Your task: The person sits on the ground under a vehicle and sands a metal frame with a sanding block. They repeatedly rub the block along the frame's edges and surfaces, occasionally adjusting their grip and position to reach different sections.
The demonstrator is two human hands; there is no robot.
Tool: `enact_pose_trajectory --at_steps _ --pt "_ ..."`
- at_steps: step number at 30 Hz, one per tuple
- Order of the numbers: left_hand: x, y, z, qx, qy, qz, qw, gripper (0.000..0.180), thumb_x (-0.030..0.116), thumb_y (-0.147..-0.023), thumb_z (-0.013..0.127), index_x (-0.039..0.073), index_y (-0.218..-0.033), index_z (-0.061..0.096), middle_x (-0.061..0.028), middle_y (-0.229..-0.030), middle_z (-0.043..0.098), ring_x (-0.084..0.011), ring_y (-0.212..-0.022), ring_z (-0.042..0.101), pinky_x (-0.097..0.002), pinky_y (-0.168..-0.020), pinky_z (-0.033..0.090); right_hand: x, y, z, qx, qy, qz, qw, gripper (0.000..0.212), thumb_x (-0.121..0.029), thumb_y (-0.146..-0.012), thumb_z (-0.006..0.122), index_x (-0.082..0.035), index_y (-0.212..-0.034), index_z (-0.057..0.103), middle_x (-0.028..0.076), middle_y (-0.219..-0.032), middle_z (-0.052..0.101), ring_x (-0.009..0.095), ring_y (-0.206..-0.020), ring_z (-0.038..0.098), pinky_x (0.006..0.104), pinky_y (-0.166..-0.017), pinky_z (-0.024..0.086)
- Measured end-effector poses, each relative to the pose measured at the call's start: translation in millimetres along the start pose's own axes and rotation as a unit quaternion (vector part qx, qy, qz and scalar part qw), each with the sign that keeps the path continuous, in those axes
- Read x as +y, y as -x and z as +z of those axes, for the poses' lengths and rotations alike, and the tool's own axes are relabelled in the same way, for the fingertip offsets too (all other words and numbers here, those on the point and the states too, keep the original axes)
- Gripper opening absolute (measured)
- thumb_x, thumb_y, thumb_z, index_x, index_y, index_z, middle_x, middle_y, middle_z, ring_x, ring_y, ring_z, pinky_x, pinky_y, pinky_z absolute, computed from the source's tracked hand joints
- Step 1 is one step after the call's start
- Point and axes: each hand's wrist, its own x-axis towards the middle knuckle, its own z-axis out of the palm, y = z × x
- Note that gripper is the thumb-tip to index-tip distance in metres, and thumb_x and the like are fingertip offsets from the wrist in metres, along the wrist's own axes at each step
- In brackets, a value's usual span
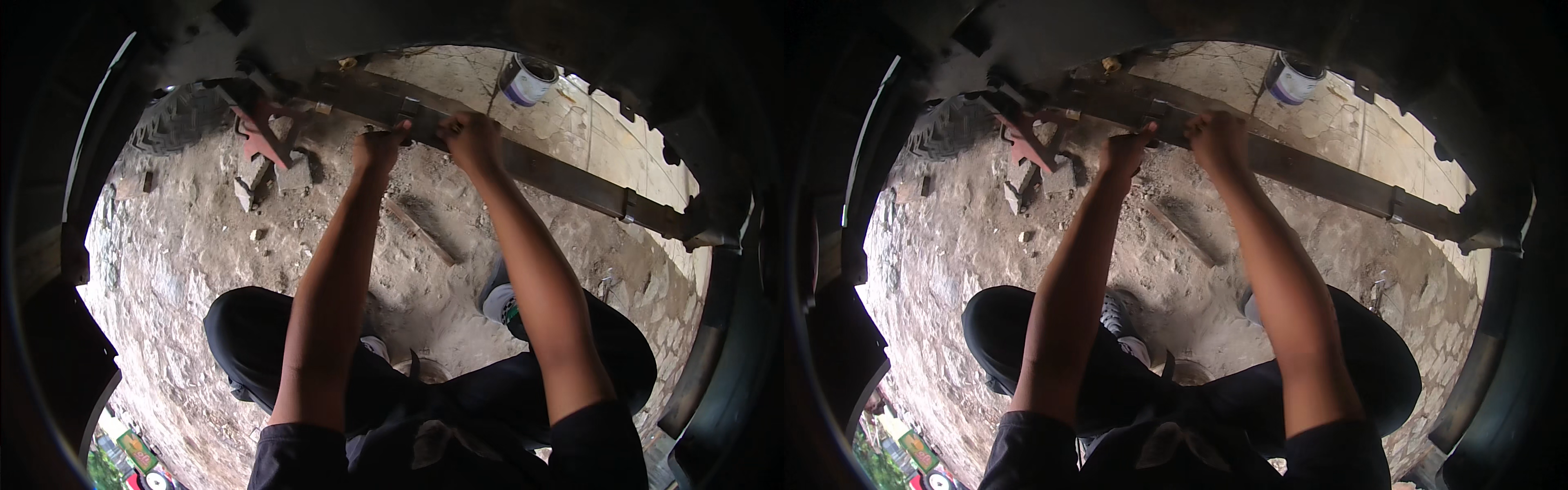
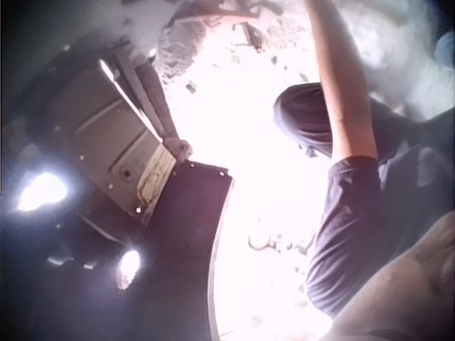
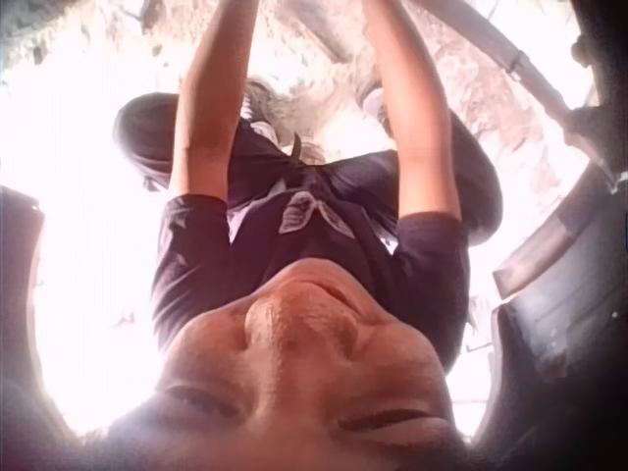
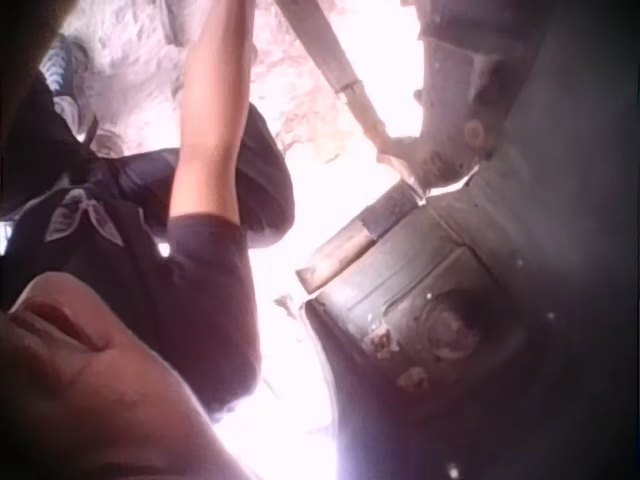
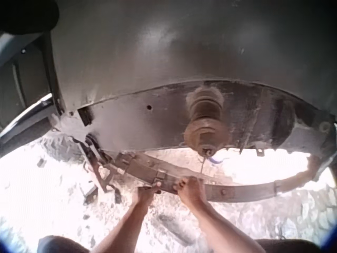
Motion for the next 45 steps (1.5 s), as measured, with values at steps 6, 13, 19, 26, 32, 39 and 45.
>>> enact_pose_trajectory --at_steps 6,13,19,26,32,39,45 --pt "10.7 1.8 4.5 -0.031 0.028 -0.113 0.993 0.065 0.066 -0.086 0.081 0.006 -0.109 0.083 -0.0151 -0.108 0.082 -0.0287 -0.108 0.077 -0.0415 -0.094 0.056 -0.6 -15.8 -11.5 0.005 0.011 -0.056 0.998 0.007 -0.018 -0.084 0.082 -0.011 -0.082 0.08 0.013 -0.083 0.078 0.031 -0.082 0.078 0.0418 -0.081 0.062" --pt "20.9 10.1 1.9 -0.047 0.164 -0.139 0.976 0.054 0.05 -0.082 0.093 0.001 -0.104 0.084 -0.0115 -0.103 0.082 -0.0193 -0.087 0.073 -0.037 -0.081 0.055 10.4 -21.6 -5.6 -0.005 -0.006 -0.023 1.0 0.006 -0.018 -0.084 0.081 -0.012 -0.086 0.081 0.012 -0.087 0.079 0.032 -0.083 0.077 0.0445 -0.083 0.06" --pt "9.6 15.2 3.5 0.009 0.203 -0.118 0.972 0.049 0.05 -0.084 0.092 0.003 -0.089 0.079 0.006 -0.061 0.04 -0.0098 -0.05 0.037 -0.0322 -0.047 0.031 8.3 4.6 -12.2 -0.001 0.024 -0.017 1.0 0.011 -0.022 -0.084 0.084 -0.014 -0.091 0.082 0.013 -0.089 0.079 0.032 -0.085 0.077 0.044 -0.082 0.06" --pt "21.6 14.2 -0.9 -0.025 0.196 -0.107 0.974 0.051 0.045 -0.08 0.096 -0.001 -0.098 0.083 -0.0066 -0.081 0.077 -0.014 -0.069 0.063 -0.0367 -0.064 0.05 13.6 -36.4 -8.1 -0.025 0.049 -0.03 0.998 0.01 -0.023 -0.085 0.084 -0.015 -0.09 0.081 0.011 -0.087 0.079 0.032 -0.086 0.077 0.0432 -0.083 0.06" --pt "18.5 20.7 -0.5 -0.031 0.241 -0.108 0.964 0.048 0.051 -0.087 0.089 0.006 -0.096 0.077 0.0045 -0.069 0.05 -0.0091 -0.052 0.038 -0.0292 -0.051 0.039 16.6 15.3 -18.7 -0.015 0.006 -0.004 1.0 0.007 -0.018 -0.088 0.078 -0.011 -0.09 0.08 0.013 -0.088 0.078 0.034 -0.088 0.077 0.0469 -0.086 0.06" --pt "5.0 4.1 5.8 -0.043 0.202 -0.09 0.974 0.05 0.052 -0.085 0.091 0.007 -0.101 0.076 0.007 -0.067 0.04 -0.0089 -0.051 0.035 -0.0274 -0.047 0.033 -2.8 -39.8 -3.0 0.009 0.003 0.02 1.0 0.01 -0.018 -0.088 0.083 -0.009 -0.089 0.078 0.013 -0.086 0.079 0.03 -0.085 0.078 0.0417 -0.081 0.06" --pt "6.8 15.5 -6.2 -0.073 0.202 -0.158 0.964 0.052 0.057 -0.081 0.092 0.012 -0.101 0.076 0.0063 -0.07 0.039 -0.0095 -0.059 0.04 -0.03 -0.056 0.042 8.3 23.0 -12.9 -0.047 -0.033 0.058 0.997 0.011 -0.019 -0.088 0.083 -0.01 -0.091 0.077 0.013 -0.086 0.078 0.031 -0.084 0.077 0.0422 -0.082 0.059"
